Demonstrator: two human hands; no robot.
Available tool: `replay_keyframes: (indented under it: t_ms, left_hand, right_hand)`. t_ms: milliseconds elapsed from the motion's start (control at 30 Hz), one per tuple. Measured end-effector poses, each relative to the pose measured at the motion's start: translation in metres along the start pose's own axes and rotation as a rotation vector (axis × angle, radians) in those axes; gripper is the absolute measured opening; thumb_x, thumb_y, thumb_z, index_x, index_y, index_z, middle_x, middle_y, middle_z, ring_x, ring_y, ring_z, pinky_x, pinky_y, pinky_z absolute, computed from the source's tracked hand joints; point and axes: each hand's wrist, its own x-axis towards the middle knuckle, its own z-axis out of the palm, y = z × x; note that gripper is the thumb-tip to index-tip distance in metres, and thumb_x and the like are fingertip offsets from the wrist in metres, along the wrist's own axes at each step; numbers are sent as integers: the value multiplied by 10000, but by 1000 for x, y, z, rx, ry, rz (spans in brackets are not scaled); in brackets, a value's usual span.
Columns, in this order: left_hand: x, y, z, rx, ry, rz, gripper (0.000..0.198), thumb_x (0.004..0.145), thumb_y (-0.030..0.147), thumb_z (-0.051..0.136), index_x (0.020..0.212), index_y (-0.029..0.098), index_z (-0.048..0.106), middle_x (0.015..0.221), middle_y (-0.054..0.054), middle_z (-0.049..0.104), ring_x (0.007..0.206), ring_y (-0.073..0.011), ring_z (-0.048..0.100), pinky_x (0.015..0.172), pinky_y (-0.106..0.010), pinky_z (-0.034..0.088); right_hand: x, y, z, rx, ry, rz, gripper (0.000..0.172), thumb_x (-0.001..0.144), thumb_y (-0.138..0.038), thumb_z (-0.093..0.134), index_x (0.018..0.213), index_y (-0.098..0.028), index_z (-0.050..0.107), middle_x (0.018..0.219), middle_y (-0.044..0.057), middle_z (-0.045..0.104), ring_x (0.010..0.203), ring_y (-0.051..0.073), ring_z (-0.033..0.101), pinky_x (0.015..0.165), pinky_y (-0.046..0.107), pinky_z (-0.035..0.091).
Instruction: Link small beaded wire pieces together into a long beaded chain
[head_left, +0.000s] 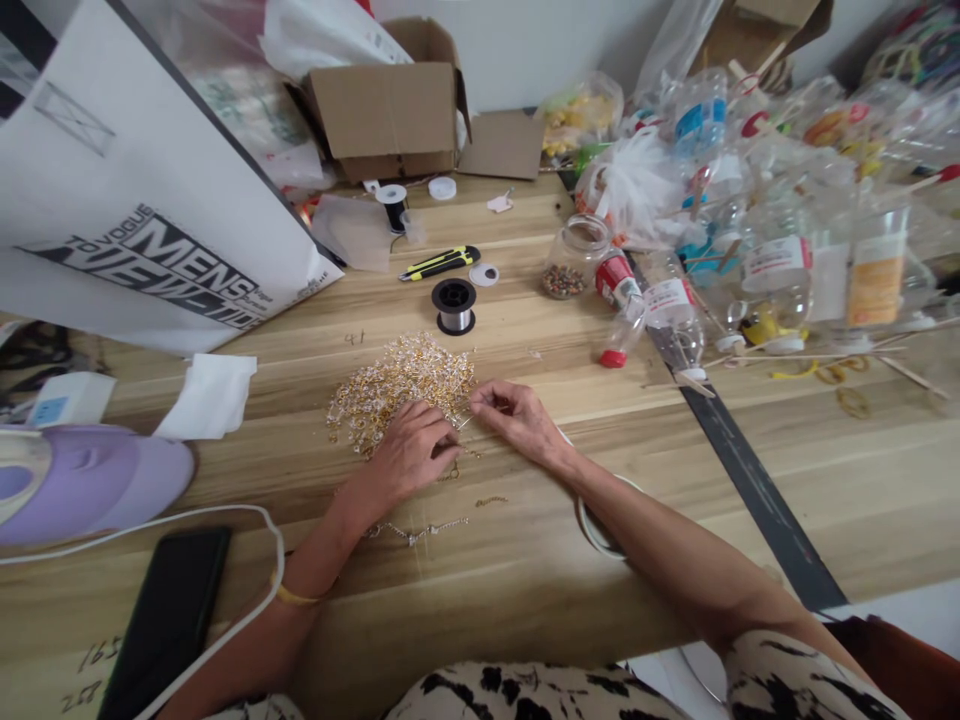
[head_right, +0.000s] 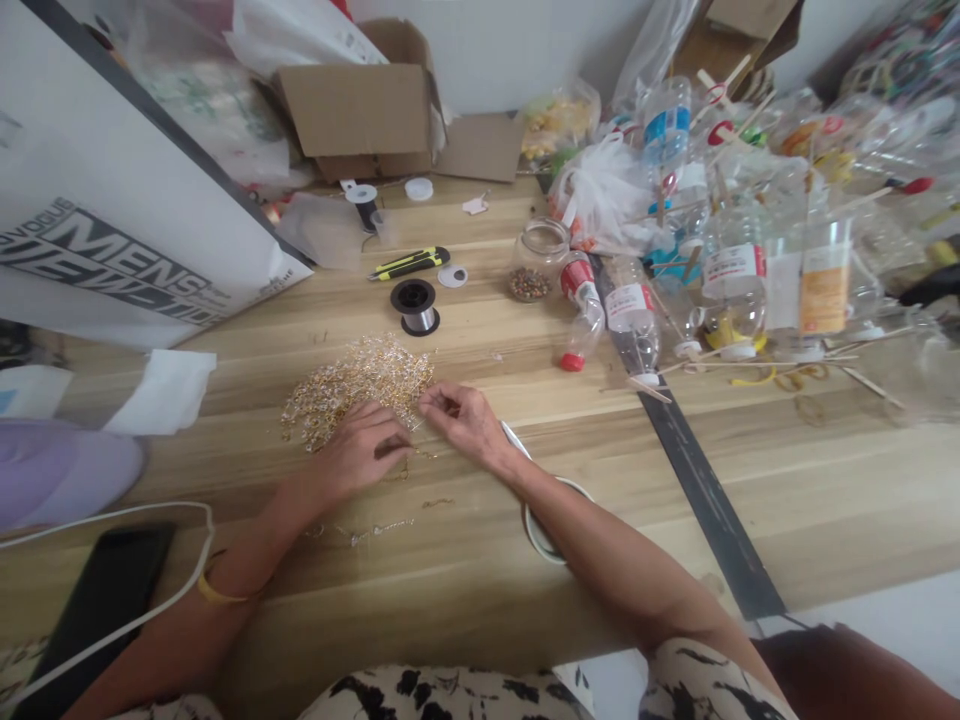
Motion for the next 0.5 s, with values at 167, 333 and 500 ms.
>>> replay_keyframes:
  t_ms: [167,333,500]
  left_hand:
    - [1,5,3,1,25,-117,96,824,210,632,738,171,649,739,-30,631,803,-199,516,770,-343,401]
    - [2,15,7,88,85,-212,159,813,262,649,685,171,628,729,-40,632,792,-210,523,771,-357,400]
    - [2,27,5,192,43,-243,84,791,225,651,729,171,635,780,-58,655,834,-238,533,793,-383,389]
  right_hand:
    - [0,1,1,25,7,9,164,824,-297,576,788,-140,605,654,-24,517,600,88,439,564,223,339]
    - [0,5,2,43,0,3,167,820,-301,584,777,-142,607,669,-18,536,615,94,461,584,225,360]
    - [0,5,3,38,10,6,179,822,-318,585,788,-144,615,664,-23,529,612,97,461,579,225,359]
